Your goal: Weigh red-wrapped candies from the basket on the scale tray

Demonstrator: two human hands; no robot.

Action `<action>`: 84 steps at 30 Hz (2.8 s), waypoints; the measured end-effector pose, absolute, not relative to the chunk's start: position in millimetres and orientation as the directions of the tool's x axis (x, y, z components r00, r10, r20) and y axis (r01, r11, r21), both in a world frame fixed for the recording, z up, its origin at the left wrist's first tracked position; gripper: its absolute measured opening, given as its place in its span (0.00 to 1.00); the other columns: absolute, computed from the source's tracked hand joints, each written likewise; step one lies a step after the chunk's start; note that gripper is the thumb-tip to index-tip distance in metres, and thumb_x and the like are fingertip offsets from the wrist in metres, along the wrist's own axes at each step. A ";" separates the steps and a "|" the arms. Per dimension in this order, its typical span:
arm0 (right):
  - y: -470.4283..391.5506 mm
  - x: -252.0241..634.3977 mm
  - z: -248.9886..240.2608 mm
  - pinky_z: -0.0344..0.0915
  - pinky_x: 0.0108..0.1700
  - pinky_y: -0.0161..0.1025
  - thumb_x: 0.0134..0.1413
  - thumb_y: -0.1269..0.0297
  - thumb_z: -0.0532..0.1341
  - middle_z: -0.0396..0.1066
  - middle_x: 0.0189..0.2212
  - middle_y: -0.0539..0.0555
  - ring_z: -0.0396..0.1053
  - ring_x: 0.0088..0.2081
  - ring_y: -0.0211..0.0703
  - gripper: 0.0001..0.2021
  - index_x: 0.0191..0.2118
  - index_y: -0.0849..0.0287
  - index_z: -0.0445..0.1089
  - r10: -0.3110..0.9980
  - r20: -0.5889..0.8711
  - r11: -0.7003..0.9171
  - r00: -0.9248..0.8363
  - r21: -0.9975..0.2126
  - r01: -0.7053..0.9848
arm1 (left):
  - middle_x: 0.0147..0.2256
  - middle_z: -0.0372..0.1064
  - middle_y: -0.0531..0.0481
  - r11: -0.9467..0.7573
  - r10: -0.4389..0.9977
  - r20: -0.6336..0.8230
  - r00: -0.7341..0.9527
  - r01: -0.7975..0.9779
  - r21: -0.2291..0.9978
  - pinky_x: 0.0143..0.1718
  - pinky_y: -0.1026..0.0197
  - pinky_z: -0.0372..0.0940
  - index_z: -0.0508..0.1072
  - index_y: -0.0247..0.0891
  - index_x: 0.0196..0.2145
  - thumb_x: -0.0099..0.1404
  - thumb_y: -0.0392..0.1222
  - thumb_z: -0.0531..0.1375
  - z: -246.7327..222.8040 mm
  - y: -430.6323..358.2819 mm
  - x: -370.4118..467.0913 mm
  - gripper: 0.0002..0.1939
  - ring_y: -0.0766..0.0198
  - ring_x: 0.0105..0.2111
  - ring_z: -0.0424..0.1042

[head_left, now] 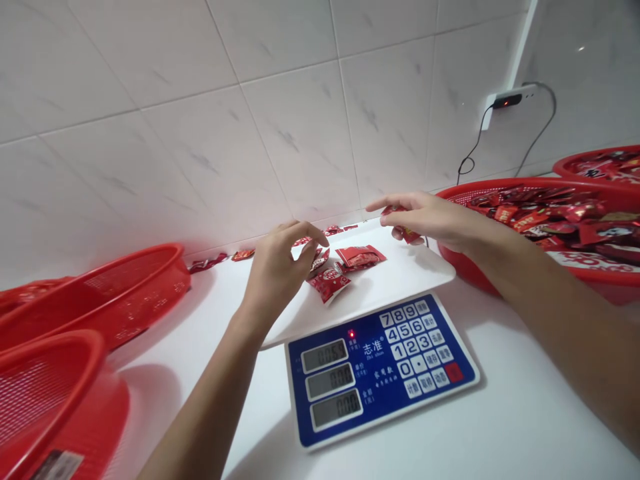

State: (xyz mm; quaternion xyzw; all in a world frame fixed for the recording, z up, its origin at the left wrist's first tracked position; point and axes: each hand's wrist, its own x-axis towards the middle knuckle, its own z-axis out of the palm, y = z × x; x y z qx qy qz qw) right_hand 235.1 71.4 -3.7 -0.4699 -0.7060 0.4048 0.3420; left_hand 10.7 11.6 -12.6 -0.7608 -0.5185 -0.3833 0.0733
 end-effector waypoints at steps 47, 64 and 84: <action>58.1 218.3 -6.0 0.76 0.41 0.39 0.67 0.75 0.53 0.76 0.41 0.61 0.78 0.34 0.40 0.15 0.57 0.65 0.58 0.901 0.144 0.141 -0.409 -0.989 -0.037 | 0.36 0.79 0.50 -0.437 0.815 0.575 0.071 0.728 0.529 0.44 0.56 0.68 0.79 0.44 0.35 0.61 0.44 0.64 -3.6 5.7 4.3 0.05 0.58 0.39 0.76; 50.5 213.8 -1.1 0.76 0.36 0.38 0.67 0.75 0.55 0.78 0.39 0.59 0.77 0.29 0.39 0.06 0.47 0.63 0.62 0.899 0.218 0.216 -0.381 -0.975 -0.049 | 0.32 0.77 0.53 -0.491 0.784 0.621 0.008 0.619 0.613 0.39 0.62 0.69 0.78 0.42 0.33 0.61 0.42 0.65 1.5 -1.8 9.7 0.03 0.63 0.34 0.75; 55.3 217.7 -8.7 0.70 0.50 0.40 0.61 0.69 0.63 0.73 0.52 0.60 0.73 0.48 0.41 0.14 0.52 0.60 0.68 0.858 0.219 0.294 -0.464 -0.951 0.094 | 0.32 0.78 0.52 -0.457 0.798 0.602 0.002 0.654 0.603 0.40 0.61 0.69 0.79 0.42 0.34 0.60 0.45 0.66 1.3 3.8 1.1 0.06 0.62 0.35 0.76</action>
